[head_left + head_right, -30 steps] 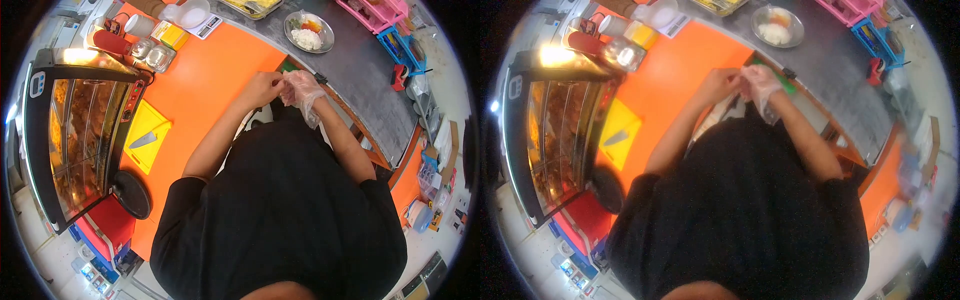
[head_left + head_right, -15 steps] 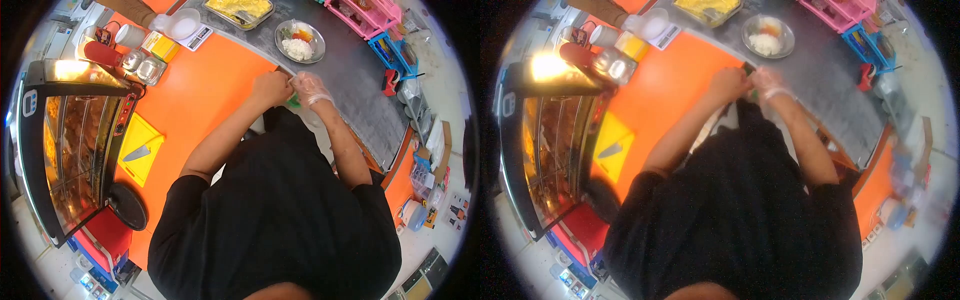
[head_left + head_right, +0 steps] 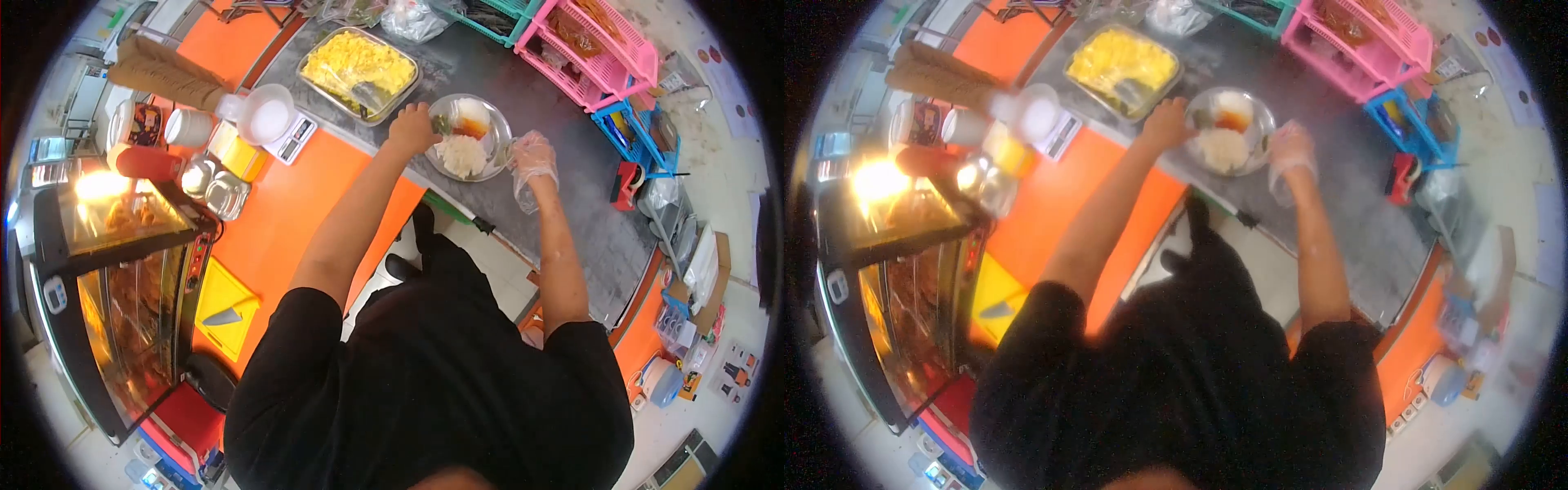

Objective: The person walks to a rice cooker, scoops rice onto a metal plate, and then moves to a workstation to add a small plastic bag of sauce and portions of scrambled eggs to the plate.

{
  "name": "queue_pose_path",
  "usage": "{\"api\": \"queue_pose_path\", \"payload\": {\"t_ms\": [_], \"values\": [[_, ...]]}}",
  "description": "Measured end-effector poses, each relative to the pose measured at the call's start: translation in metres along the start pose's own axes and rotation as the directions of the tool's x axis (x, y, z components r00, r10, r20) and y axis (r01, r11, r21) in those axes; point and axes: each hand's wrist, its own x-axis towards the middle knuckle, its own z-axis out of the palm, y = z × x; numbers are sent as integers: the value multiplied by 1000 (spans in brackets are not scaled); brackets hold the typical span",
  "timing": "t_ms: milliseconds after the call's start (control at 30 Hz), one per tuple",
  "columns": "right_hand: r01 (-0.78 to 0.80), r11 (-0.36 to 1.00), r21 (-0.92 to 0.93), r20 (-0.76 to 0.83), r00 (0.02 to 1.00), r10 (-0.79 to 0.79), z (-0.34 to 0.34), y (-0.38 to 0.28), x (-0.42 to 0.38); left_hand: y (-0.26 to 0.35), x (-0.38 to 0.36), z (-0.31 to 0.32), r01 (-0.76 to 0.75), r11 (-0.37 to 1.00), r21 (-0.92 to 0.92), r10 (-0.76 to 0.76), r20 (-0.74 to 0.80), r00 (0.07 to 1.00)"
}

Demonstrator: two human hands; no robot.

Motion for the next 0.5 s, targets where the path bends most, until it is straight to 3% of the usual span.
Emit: {"api": "queue_pose_path", "payload": {"t_ms": [67, 133, 200, 267, 300, 367, 500], "values": [[-59, 997, -53, 32, 998, 61, 20, 2, 15, -10, 24, 14, -21, 992, -128, 33, 93, 995], [16, 992, -124, -81, 996, -26, 36, -2, 16, -16, 42, 30, -41, 981, -188, 72, 160, 984], [-63, 992, -113, 10, 998, 65, 48, -11, 20, -20, 50, 46, -46, 967, -250, 103, 224, 969], [-181, 981, -71, 47, 982, 184, 55, -19, 20, -23, 54, 60, -274, 934, -231, 296, 66, 953], [-177, 977, -119, 156, 969, 194, 52, -23, 22, -25, 58, 63, -261, 937, -234, 285, 75, 956], [-156, 979, -130, 178, 968, 178, 41, -33, 20, -28, 64, 67, -349, 893, -285, 372, 30, 928], [-113, 979, -169, 204, 968, 146, 20, -51, 26, -19, 68, 38, -279, 888, -365, 336, 100, 937]]}}
